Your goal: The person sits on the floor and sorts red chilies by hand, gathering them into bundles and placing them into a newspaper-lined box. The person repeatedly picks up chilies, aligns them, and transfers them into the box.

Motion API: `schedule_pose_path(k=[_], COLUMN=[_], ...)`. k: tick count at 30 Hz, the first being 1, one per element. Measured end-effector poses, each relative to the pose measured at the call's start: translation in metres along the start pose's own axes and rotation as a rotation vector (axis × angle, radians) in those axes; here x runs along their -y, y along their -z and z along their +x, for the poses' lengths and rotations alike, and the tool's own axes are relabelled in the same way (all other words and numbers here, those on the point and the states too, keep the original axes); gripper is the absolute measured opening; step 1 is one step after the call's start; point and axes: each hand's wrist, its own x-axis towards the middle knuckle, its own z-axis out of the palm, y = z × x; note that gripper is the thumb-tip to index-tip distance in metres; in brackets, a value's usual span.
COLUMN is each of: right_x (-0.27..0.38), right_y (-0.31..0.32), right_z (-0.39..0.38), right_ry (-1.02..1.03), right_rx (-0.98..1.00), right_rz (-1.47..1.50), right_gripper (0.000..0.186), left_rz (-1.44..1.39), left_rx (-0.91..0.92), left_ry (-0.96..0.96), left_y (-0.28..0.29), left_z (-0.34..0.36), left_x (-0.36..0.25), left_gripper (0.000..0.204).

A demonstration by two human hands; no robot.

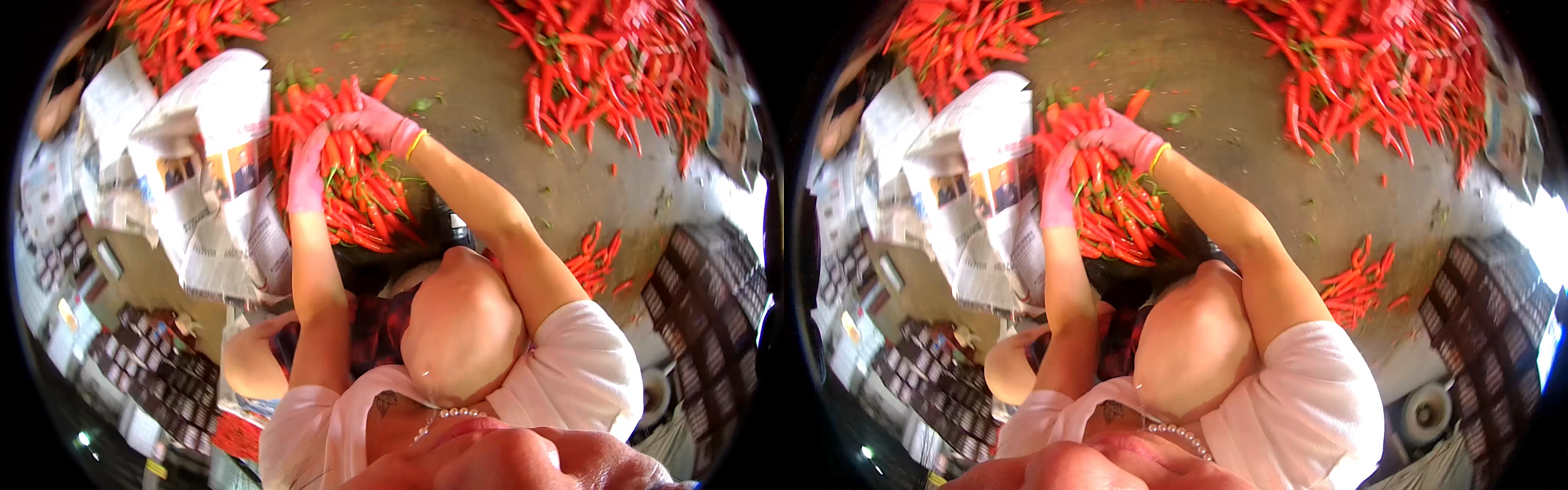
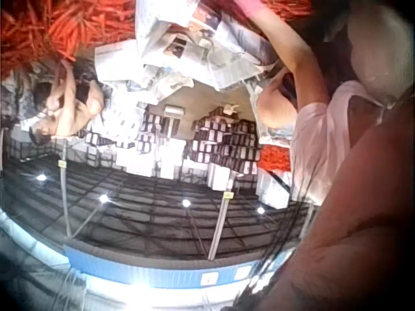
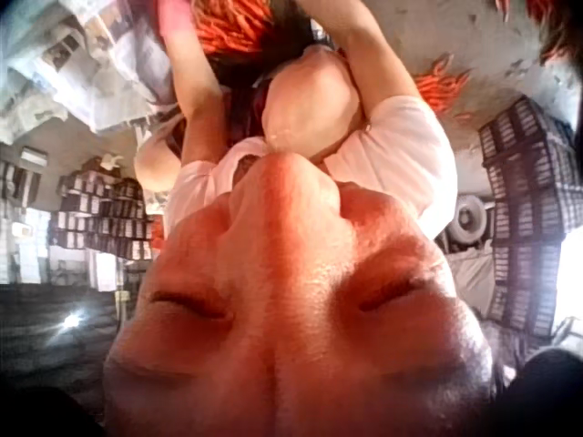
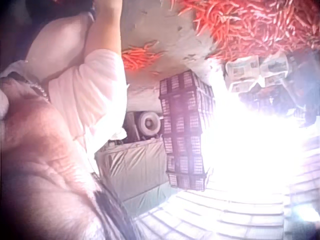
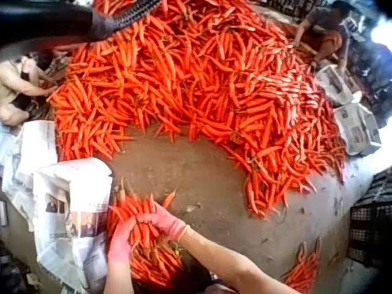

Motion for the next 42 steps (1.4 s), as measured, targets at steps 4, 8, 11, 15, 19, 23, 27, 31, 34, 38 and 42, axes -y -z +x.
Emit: schedule_pose_path(k=[4,8,11,15,19,23,27,31,34,38,42], right_x=[0.021,0.093,0.126,0.131,0.117,0.100,0.065,0.052,0.047,0.068,0.063], right_y=[0.031,0.099,0.140,0.190,0.164,0.082,0.098,0.115,0.127,0.177,0.204], right_z=[-0.073,-0.198,-0.240,-0.232,-0.186,-0.202,-0.265,-0.320,-0.322,-0.284,-0.264], right_ry=[0.067,-0.054,0.191,0.054,-0.194,-0.201,-0.208,-0.169,0.125,0.324,0.510], right_rx=[-0.102,-0.437,-0.600,-0.447,-0.213,-0.256,-0.157,-0.341,-0.481,-0.542,-0.638], right_rz=[-0.235,-0.361,-0.288,-0.395,-0.793,-0.972,-0.339,-0.090,0.062,0.364,0.387], right_gripper=[0.029,0.035,0.039,0.050,0.053,0.075,0.061,0.057,0.056,0.043,0.039], left_rz=[-0.201,-0.140,-0.179,-0.381,-0.619,-0.603,-0.303,-0.253,0.021,0.631,0.483], left_rx=[0.095,0.497,0.708,0.627,0.361,0.236,0.210,0.450,0.700,0.835,0.896], left_ry=[0.227,0.228,0.299,0.307,0.319,0.436,0.394,0.373,0.006,0.273,0.206], left_y=[-0.067,-0.211,-0.288,-0.300,-0.255,-0.201,-0.215,-0.237,-0.276,-0.334,-0.350], left_z=[-0.024,-0.017,0.014,0.022,-0.032,-0.090,-0.135,-0.124,-0.074,0.041,0.062], left_x=[0.010,0.036,0.089,0.133,0.143,0.135,0.126,0.110,0.069,0.066,0.068], left_gripper=[0.042,0.048,0.054,0.054,0.047,0.044,0.044,0.042,0.047,0.042,0.042])
